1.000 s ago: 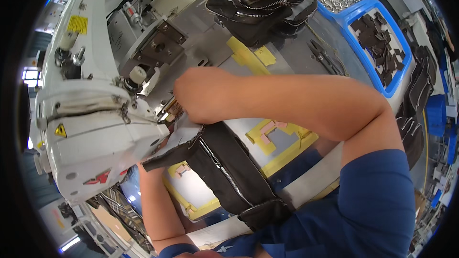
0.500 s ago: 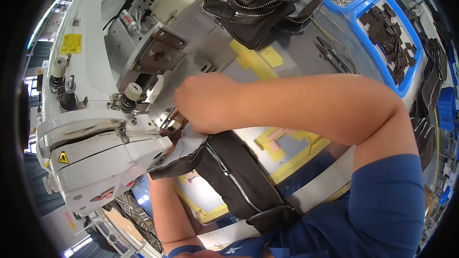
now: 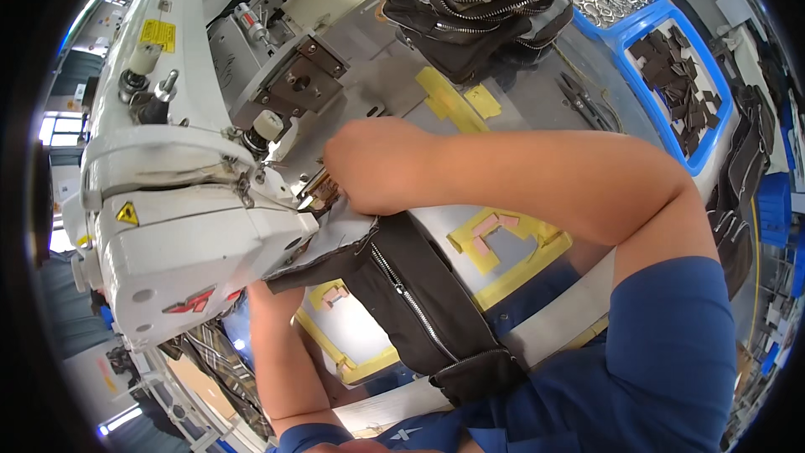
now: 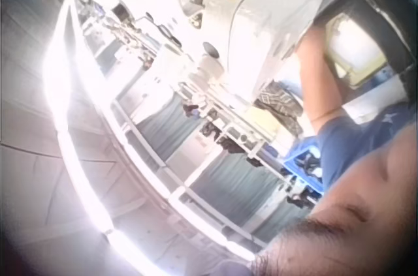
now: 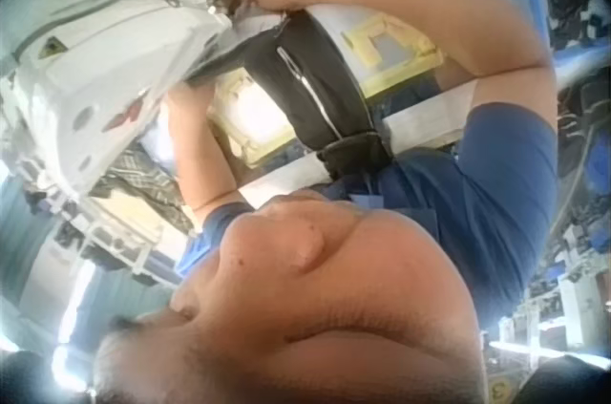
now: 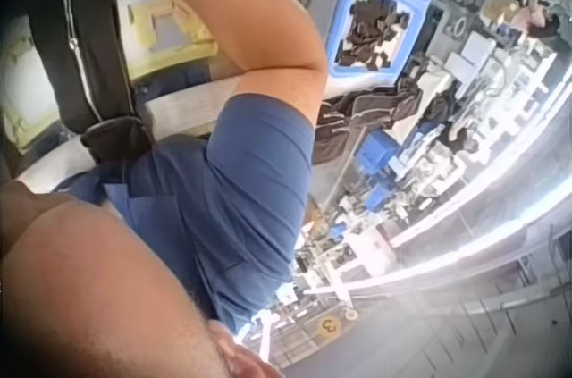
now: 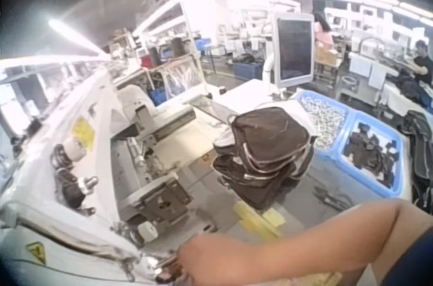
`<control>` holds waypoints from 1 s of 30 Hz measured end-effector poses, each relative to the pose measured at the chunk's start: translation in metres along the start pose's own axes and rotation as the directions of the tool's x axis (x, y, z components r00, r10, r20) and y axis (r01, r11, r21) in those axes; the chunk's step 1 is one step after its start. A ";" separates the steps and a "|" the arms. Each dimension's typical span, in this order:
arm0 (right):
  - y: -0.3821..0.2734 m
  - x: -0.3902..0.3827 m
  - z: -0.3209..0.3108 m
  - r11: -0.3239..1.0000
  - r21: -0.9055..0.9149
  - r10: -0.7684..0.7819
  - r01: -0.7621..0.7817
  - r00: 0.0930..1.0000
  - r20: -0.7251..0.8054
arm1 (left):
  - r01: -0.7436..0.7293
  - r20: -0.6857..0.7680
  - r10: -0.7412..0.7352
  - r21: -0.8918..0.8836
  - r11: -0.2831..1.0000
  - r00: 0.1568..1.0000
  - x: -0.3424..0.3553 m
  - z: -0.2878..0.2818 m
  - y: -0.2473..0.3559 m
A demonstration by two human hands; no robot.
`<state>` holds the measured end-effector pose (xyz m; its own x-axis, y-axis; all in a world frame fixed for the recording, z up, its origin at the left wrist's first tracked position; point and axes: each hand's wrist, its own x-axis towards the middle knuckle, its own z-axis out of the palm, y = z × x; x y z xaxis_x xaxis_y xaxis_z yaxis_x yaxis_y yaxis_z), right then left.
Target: The person sews zippers onto small black pouches using an industrial sewing machine. They repeatedly align the zipper with the pouch edge, guide the fabric under the needle, and sew along the zipper line. The person handles multiple pouches one at a time, flipping them to sew different sides.
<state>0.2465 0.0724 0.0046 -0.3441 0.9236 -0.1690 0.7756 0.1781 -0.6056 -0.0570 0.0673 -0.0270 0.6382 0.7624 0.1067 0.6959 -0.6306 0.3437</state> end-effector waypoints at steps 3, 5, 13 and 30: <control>0.006 -0.001 0.003 0.999 -0.019 0.028 -0.028 1.000 -0.014 | 0.240 0.145 -0.280 0.241 0.940 0.949 0.006 -0.056 0.068; 0.003 -0.004 -0.001 0.998 -0.019 0.064 -0.064 0.998 0.007 | 0.204 0.206 -0.272 0.301 0.932 0.940 -0.002 -0.084 0.095; 0.005 -0.005 -0.005 0.994 -0.107 0.033 -0.032 0.999 0.014 | -0.202 -0.198 0.263 0.282 0.938 0.944 -0.008 -0.066 0.120; 0.012 -0.005 0.011 0.989 -0.094 -0.132 0.115 0.972 -0.194 | -0.386 0.092 0.379 0.074 0.920 0.921 0.004 -0.013 0.097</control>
<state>0.2512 0.0663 -0.0104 -0.3344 0.9401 0.0660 0.7772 0.3147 -0.5449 0.0087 0.0113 0.0186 0.8816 0.4500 0.1424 0.4182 -0.8846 0.2063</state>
